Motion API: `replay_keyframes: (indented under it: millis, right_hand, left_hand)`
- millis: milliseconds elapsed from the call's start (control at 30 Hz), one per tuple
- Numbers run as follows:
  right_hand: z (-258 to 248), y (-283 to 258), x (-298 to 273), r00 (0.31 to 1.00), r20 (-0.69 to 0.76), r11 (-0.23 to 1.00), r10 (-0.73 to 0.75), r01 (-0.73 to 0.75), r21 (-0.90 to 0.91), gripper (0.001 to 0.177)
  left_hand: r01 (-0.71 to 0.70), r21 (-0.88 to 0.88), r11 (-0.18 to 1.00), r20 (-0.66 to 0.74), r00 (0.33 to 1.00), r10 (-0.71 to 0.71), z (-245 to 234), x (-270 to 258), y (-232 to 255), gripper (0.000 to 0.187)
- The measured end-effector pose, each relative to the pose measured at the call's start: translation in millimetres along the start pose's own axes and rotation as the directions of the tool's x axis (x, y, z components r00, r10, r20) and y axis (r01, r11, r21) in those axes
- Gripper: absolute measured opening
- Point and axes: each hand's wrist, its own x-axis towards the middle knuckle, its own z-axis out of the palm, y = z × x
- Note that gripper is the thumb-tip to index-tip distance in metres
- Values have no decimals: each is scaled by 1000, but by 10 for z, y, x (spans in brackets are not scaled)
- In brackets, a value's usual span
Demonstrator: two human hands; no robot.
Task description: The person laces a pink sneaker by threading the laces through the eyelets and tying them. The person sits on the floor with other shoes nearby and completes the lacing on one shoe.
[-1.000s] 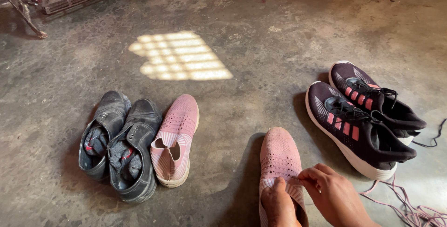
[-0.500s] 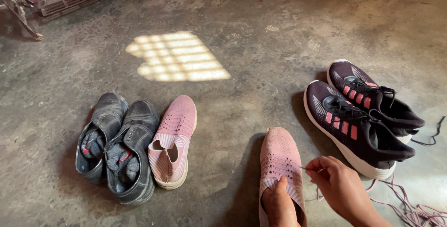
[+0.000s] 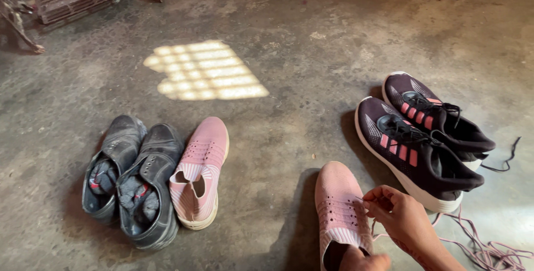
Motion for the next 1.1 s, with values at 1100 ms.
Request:
replay_keyframes:
  millis: [1100]
  right_hand:
    - [-262,-65,-32,979,197,998,-46,54,-35,24]
  left_hand:
    - [-231,811,538,-13,911,412,-1129,-333,1562,21]
